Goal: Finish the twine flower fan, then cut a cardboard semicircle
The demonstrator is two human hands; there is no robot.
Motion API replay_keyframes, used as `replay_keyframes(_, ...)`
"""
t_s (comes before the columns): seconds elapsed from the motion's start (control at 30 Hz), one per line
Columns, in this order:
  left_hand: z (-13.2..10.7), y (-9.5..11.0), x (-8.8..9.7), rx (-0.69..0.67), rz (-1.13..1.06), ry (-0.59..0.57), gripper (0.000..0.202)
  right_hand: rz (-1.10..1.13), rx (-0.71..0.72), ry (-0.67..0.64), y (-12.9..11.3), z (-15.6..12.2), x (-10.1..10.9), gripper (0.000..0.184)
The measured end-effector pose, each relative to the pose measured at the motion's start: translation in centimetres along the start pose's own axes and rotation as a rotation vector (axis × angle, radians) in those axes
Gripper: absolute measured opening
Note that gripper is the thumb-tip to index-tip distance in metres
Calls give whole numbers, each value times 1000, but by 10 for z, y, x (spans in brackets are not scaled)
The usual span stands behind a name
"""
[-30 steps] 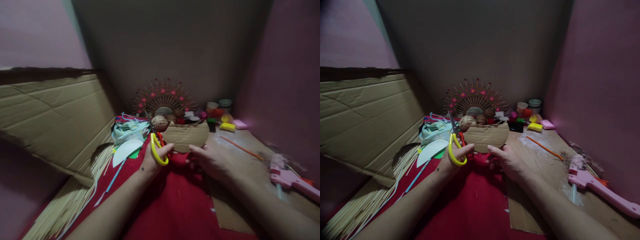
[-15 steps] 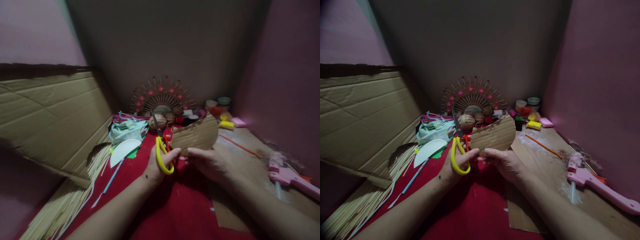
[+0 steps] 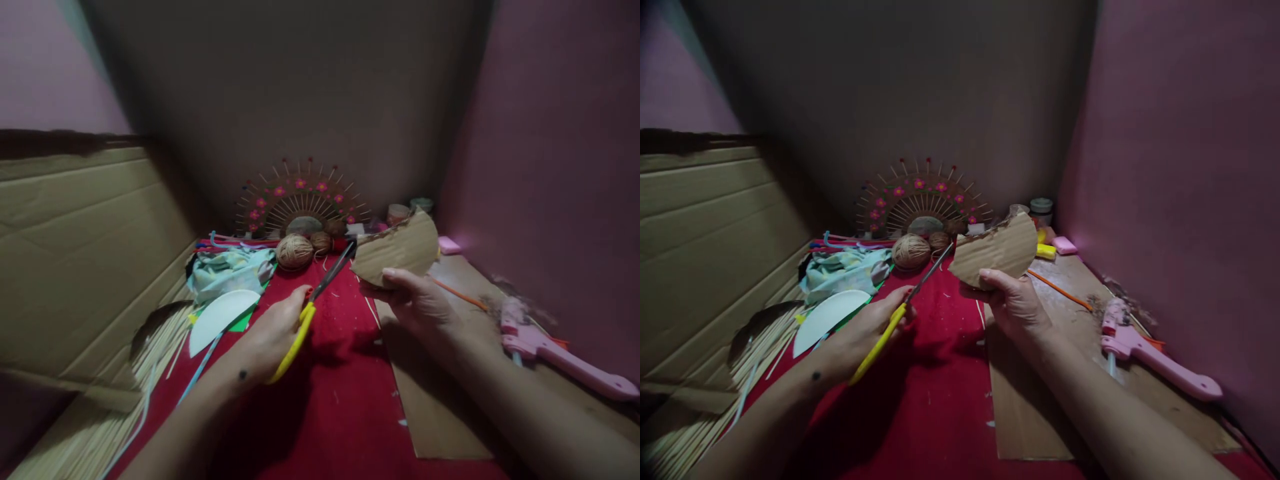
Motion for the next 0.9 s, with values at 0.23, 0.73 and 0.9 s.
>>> replay_keyframes(0.23, -2, -2, -2, 35, 70, -54, 27, 7, -19, -35, 0, 1, -1, 7)
replay_keyframes(0.73, -4, 7, -17, 48, 125, -147, 33, -28, -30, -51, 9, 1, 0, 10)
replay_keyframes(0.9, -3, 6, -17, 59, 150, -157, 34, -7, -56, -28, 7, 0, 0, 10)
Point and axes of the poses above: each hand's wrist, its own z-axis towards the middle knuckle, its own x-axis out of the back of the hand, y = z × x, the point moved 7 cm from there along z, towards the middle knuckle, and after that the axes turned 1 degree about -z, right-handed, at the moved point
